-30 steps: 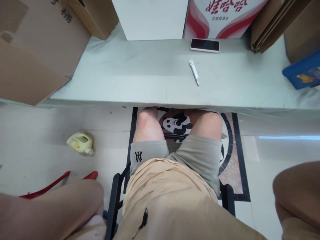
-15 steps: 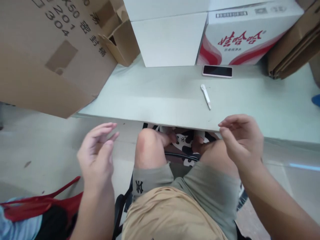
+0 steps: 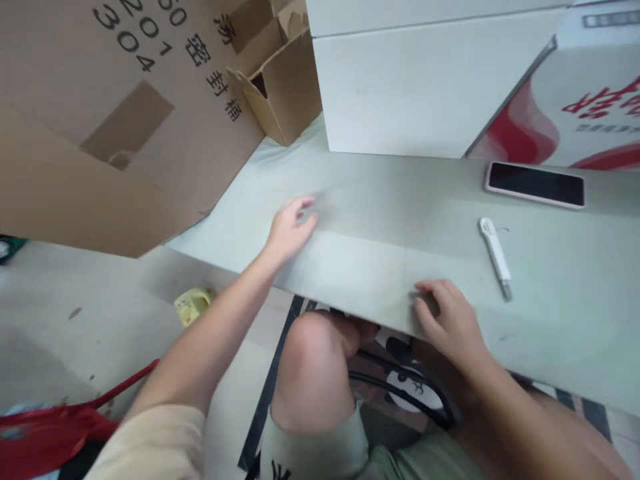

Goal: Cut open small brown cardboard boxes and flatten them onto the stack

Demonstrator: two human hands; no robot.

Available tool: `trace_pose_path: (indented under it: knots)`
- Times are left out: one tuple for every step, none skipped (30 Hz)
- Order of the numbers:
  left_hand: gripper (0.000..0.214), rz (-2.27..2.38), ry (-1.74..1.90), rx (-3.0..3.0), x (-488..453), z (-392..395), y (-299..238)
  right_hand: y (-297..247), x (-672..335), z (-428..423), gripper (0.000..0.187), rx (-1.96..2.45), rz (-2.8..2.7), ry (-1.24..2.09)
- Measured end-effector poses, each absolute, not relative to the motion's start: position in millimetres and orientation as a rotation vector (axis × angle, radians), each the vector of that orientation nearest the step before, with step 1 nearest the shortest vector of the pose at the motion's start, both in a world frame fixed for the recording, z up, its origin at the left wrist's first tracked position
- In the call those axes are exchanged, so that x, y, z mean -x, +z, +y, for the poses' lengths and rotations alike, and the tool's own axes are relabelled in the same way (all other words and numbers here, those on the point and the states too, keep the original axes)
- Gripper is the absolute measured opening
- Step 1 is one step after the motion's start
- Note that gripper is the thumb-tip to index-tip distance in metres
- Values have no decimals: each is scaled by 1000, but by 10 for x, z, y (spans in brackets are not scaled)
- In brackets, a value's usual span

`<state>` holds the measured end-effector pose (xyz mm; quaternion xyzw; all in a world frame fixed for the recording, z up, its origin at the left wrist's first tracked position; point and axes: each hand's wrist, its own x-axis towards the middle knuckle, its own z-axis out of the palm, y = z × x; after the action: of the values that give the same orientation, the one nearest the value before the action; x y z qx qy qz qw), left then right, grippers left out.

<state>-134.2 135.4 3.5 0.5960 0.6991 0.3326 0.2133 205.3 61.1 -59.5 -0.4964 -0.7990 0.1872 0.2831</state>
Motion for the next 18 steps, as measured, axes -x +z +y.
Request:
trace_pose_path:
  knots:
    - [36,1999,872,-1709,1448,1623,69,-610,-2046,607,13,1314,-2171,467]
    - [37,2053,840,-1773,1546,1894,144,-611,-2035,600,12,1300,-2200,439]
    - [38,2102,840,-1832,1631,2160,254,-603,-2021,591,11,1292,-2225,417]
    - [38,2166,848,-1870,1704,2415,390,-590,-2006,584,10,1290,-2243,397]
    - [35,2264,848,-1874,1763,2652,541,-577,-1991,579,10,1290,-2254,384]
    - [33,2367,821,-1869,1809,2863,692,-567,-1977,577,10,1292,-2257,376]
    - [33,2454,761,-1818,1846,3044,828,-562,-1966,578,10,1292,-2253,376]
    - [35,2542,603,-1654,1873,3189,939,-561,-1959,581,10,1289,-2246,382]
    - [31,2574,541,-1617,1894,3296,1018,-564,-1955,584,9,1290,-2238,392]
    - [20,2549,599,-1744,1908,3364,1065,-571,-1952,586,9,1294,-2230,406]
    - [16,2564,570,-1703,1917,3393,1082,-579,-1949,588,8,1305,-2224,419]
    - [13,2525,597,-1761,1921,3386,1080,-588,-1944,588,8,1319,-2217,429]
    - [10,2468,623,-1812,1922,3349,1069,-596,-1936,587,8,1336,-2211,435]
    - [10,2404,642,-1847,1920,3284,1060,-605,-1924,586,8,1352,-2206,438]
    - [11,2330,670,-1899,1917,3198,1060,-612,-1906,584,9,1363,-2204,438]
    - [12,2270,691,-1936,1912,3094,1077,-618,-1886,582,10,1369,-2204,436]
    - [12,2238,707,-1954,1907,2977,1110,-622,-1862,580,11,1373,-2204,436]
    - [11,2235,724,-1959,1901,2851,1158,-624,-1838,576,12,1376,-2202,439]
